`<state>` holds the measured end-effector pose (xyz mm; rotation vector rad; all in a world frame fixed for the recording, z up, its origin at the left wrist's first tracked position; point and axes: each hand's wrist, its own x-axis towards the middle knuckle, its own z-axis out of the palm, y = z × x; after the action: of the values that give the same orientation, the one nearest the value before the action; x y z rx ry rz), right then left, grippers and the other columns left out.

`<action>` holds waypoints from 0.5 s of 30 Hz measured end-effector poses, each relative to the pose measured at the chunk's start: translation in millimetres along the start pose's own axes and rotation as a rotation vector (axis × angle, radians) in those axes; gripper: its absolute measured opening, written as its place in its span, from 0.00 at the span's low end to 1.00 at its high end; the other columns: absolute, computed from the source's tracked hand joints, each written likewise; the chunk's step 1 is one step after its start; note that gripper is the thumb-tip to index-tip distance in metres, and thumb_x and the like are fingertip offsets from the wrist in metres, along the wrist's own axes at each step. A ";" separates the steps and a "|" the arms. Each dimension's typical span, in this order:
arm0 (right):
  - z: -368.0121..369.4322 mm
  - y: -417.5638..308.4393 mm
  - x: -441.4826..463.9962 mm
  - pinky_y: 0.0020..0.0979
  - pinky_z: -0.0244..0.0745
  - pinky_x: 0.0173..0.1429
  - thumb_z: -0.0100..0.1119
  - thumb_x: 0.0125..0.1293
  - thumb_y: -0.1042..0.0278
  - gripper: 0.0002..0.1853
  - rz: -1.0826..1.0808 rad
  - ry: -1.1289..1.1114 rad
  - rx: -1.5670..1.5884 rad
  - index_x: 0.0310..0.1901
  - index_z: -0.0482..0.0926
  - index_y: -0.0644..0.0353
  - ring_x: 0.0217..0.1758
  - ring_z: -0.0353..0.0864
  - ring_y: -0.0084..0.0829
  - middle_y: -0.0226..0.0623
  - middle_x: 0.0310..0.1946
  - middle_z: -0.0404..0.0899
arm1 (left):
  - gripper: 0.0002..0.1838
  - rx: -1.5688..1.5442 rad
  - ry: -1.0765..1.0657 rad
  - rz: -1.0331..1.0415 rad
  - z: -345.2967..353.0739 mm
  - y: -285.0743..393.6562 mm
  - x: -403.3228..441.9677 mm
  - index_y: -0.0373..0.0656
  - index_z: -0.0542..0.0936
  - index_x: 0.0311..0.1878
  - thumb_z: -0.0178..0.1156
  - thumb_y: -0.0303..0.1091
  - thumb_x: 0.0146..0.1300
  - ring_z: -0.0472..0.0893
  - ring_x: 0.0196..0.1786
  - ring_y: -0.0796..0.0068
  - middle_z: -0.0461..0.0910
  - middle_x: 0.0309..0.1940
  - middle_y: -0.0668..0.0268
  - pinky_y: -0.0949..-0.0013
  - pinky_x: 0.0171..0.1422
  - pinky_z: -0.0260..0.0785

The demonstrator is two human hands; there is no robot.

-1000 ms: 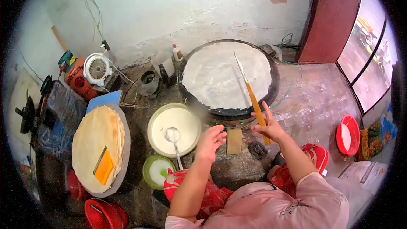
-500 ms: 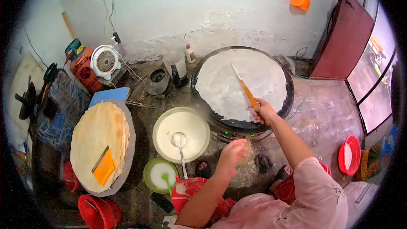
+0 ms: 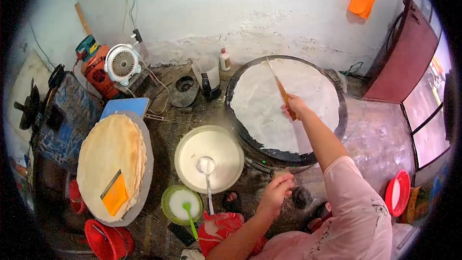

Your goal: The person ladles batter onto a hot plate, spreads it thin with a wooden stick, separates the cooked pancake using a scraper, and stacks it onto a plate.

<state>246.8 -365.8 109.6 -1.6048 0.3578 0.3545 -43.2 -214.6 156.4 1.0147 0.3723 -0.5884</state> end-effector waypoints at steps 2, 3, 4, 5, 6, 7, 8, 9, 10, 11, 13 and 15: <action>4.6 -11.7 6.5 0.29 0.62 0.15 0.37 0.62 0.74 0.21 -0.017 -0.013 -0.072 0.58 0.67 0.49 0.15 0.66 0.26 0.36 0.21 0.69 | 0.15 -0.016 0.005 -0.004 -0.7 -1.2 3.1 0.38 0.75 0.49 0.53 0.32 0.60 0.74 0.45 0.78 0.75 0.43 0.67 0.75 0.45 0.66; 5.7 -16.7 10.4 0.30 0.62 0.15 0.40 0.61 0.73 0.19 -0.039 -0.021 -0.143 0.53 0.72 0.51 0.15 0.65 0.27 0.35 0.20 0.68 | 0.15 -0.013 0.001 -0.002 -0.7 -2.8 5.3 0.38 0.75 0.49 0.52 0.32 0.60 0.74 0.45 0.77 0.75 0.44 0.66 0.75 0.45 0.66; 3.0 -1.3 41.1 0.33 0.66 0.19 0.43 0.59 0.71 0.16 -0.183 0.024 -0.376 0.49 0.74 0.53 0.18 0.69 0.31 0.38 0.22 0.71 | 0.15 -0.010 -0.003 -0.001 -0.8 -3.3 7.3 0.38 0.75 0.49 0.52 0.33 0.59 0.74 0.46 0.77 0.75 0.46 0.66 0.75 0.46 0.66; -0.3 14.8 72.9 0.37 0.70 0.23 0.47 0.57 0.69 0.14 -0.318 0.105 -0.614 0.44 0.77 0.54 0.21 0.74 0.35 0.41 0.24 0.74 | 0.15 -0.011 0.001 -0.003 0.4 -1.4 6.5 0.38 0.75 0.49 0.52 0.33 0.59 0.74 0.46 0.77 0.75 0.46 0.66 0.75 0.46 0.66; 5.5 12.6 73.6 0.38 0.72 0.30 0.48 0.55 0.68 0.14 -0.377 0.206 -0.879 0.44 0.77 0.54 0.28 0.76 0.39 0.43 0.29 0.76 | 0.17 0.014 0.011 0.003 3.4 2.2 3.5 0.38 0.74 0.50 0.54 0.34 0.59 0.74 0.47 0.75 0.75 0.45 0.64 0.74 0.48 0.66; 13.4 12.0 73.8 0.40 0.74 0.38 0.49 0.53 0.67 0.15 -0.433 0.309 -1.144 0.44 0.77 0.55 0.35 0.79 0.42 0.45 0.34 0.78 | 0.19 0.040 0.021 0.009 4.8 4.5 2.3 0.37 0.73 0.51 0.55 0.35 0.58 0.75 0.47 0.73 0.76 0.43 0.63 0.73 0.50 0.67; 23.4 3.4 56.3 0.40 0.73 0.43 0.49 0.53 0.67 0.15 -0.364 0.312 -1.124 0.43 0.77 0.55 0.40 0.78 0.43 0.45 0.37 0.78 | 0.19 0.041 0.024 0.004 4.3 4.7 3.0 0.37 0.73 0.51 0.55 0.35 0.58 0.75 0.47 0.73 0.76 0.43 0.63 0.73 0.50 0.67; 34.2 -6.9 36.6 0.40 0.72 0.48 0.49 0.53 0.66 0.15 -0.295 0.316 -1.105 0.43 0.77 0.55 0.46 0.77 0.45 0.45 0.41 0.78 | 0.19 0.033 0.024 -0.016 4.4 5.0 3.6 0.37 0.73 0.51 0.56 0.36 0.57 0.75 0.48 0.73 0.76 0.44 0.63 0.72 0.51 0.66; 37.0 -7.3 39.2 0.40 0.73 0.47 0.49 0.53 0.67 0.16 -0.272 0.324 -1.116 0.43 0.77 0.55 0.45 0.77 0.44 0.45 0.40 0.78 | 0.20 0.024 0.020 -0.031 5.0 6.1 3.6 0.38 0.73 0.51 0.56 0.37 0.57 0.74 0.49 0.73 0.75 0.44 0.63 0.72 0.52 0.66; 37.6 -7.8 39.8 0.40 0.73 0.47 0.48 0.53 0.67 0.16 -0.249 0.332 -1.126 0.44 0.78 0.54 0.44 0.78 0.44 0.44 0.39 0.79 | 0.20 0.026 0.020 -0.032 5.4 8.0 2.8 0.38 0.73 0.51 0.56 0.37 0.57 0.74 0.49 0.73 0.75 0.44 0.63 0.72 0.52 0.66; 30.8 -9.8 37.1 0.40 0.73 0.47 0.48 0.54 0.67 0.17 -0.235 0.290 -1.129 0.46 0.77 0.53 0.44 0.77 0.44 0.43 0.38 0.79 | 0.21 0.074 -0.001 -0.034 6.5 11.6 0.2 0.37 0.72 0.51 0.56 0.39 0.56 0.74 0.49 0.73 0.75 0.44 0.63 0.70 0.53 0.65; 21.4 -23.6 18.9 0.40 0.73 0.47 0.47 0.54 0.67 0.18 -0.230 0.252 -1.137 0.47 0.77 0.52 0.45 0.77 0.45 0.43 0.38 0.79 | 0.21 0.054 -0.010 -0.024 5.9 7.9 1.6 0.37 0.72 0.51 0.56 0.37 0.57 0.74 0.49 0.73 0.75 0.44 0.62 0.70 0.52 0.66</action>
<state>273.8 -343.3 121.3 -2.7914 0.1397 0.1663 -36.9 -217.1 163.8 1.0602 0.3614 -0.6277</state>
